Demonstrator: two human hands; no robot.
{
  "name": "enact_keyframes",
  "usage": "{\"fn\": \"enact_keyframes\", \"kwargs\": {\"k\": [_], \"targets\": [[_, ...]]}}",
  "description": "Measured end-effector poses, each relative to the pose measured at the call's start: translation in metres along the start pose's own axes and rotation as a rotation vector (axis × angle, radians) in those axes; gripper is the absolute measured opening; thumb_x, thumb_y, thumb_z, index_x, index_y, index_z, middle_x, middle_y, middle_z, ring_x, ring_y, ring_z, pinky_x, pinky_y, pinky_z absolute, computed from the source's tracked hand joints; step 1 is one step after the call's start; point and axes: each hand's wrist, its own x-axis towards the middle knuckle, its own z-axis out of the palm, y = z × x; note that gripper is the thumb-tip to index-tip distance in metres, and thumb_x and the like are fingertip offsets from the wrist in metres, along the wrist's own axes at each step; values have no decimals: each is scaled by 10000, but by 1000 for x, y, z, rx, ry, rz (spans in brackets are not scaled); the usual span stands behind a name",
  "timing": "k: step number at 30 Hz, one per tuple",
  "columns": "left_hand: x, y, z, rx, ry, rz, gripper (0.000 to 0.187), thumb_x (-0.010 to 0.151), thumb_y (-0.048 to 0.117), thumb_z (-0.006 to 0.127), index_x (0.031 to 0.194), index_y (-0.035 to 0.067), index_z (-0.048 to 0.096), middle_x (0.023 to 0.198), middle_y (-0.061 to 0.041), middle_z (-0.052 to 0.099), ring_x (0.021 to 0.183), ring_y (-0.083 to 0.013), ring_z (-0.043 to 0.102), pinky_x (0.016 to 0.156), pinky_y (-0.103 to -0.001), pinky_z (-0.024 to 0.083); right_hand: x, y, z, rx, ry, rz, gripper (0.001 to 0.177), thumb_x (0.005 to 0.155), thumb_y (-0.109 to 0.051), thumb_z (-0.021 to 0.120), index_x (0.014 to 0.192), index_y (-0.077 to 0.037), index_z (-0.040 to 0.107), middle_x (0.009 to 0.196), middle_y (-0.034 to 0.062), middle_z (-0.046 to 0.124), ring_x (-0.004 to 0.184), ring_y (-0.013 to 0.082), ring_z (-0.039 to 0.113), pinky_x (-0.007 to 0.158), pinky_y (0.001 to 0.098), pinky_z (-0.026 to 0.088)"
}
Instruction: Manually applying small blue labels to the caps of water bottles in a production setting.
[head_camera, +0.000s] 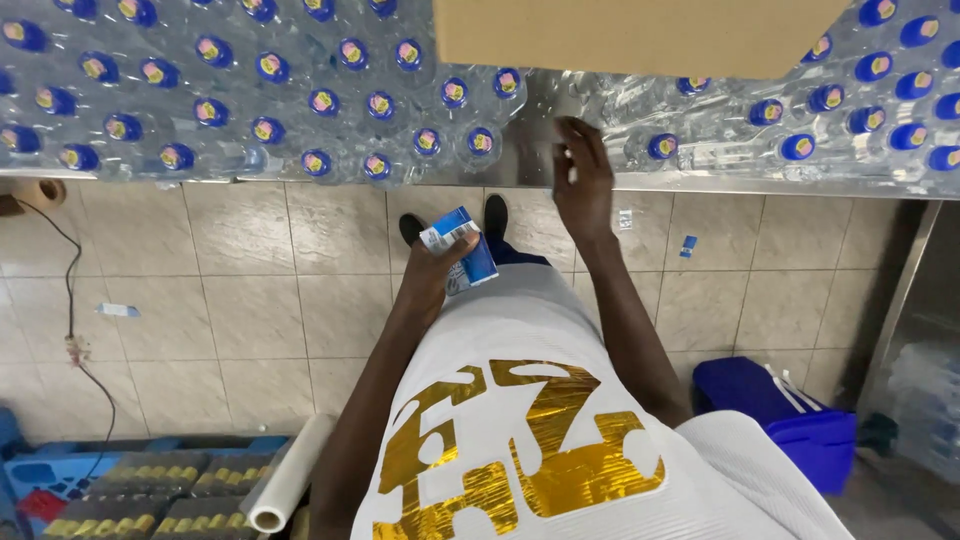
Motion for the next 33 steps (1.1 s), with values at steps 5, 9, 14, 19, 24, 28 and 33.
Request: {"fn": "enact_keyframes", "kwargs": {"k": [5,9,14,19,24,28,33], "targets": [[-18,15,45,38,61,-10,474,825,336,988,1132,66,747,970,-106,793,853,-235,801,834,-432,666,13,-26,-101,-497,163,-128,446,906,-68,954,1309,-140,780,1255,66,569,892,257,485,698,366,480],[-19,15,69,122,107,-113,478,770,356,900,1150,108,746,1032,-69,814,947,-230,801,875,-360,632,27,-34,-120,-411,-127,114,456,1175,-374,778,1429,-60,565,1227,145,484,1009,304,655,597,436,631],[-28,15,69,137,141,-145,549,739,388,902,1201,142,738,1107,-53,817,1035,-225,794,933,-364,619,30,-27,-115,-374,-222,184,341,1184,-313,780,1221,-63,551,1073,118,667,772,329,678,576,457,530],[-29,3,47,81,66,-44,363,791,357,904,1042,155,737,916,-21,739,897,-199,742,848,-370,576,26,-53,-95,-252,-242,175,311,1148,-227,838,1172,-62,574,990,82,680,669,242,597,625,419,481],[-23,5,36,-187,53,-112,705,767,331,870,1407,149,637,1254,-98,702,1195,-297,676,936,-421,590,29,-94,-92,-463,-259,-99,655,1154,-313,910,1542,-4,482,1331,218,415,1106,431,478,907,627,547],[-9,-11,27,-259,0,-56,702,847,351,963,1342,40,574,1136,-109,667,1086,-279,714,975,-497,582,1,-166,-94,-221,-343,-198,776,807,-379,1018,1376,50,710,1263,231,521,1085,471,568,896,538,573],[4,-24,46,-462,-212,-64,255,1014,317,798,1027,103,658,839,-1,688,742,-125,760,666,-262,612,-61,-135,-50,-135,-405,-484,430,934,-297,874,1330,-166,771,1190,70,619,1065,308,563,927,465,473]]}}
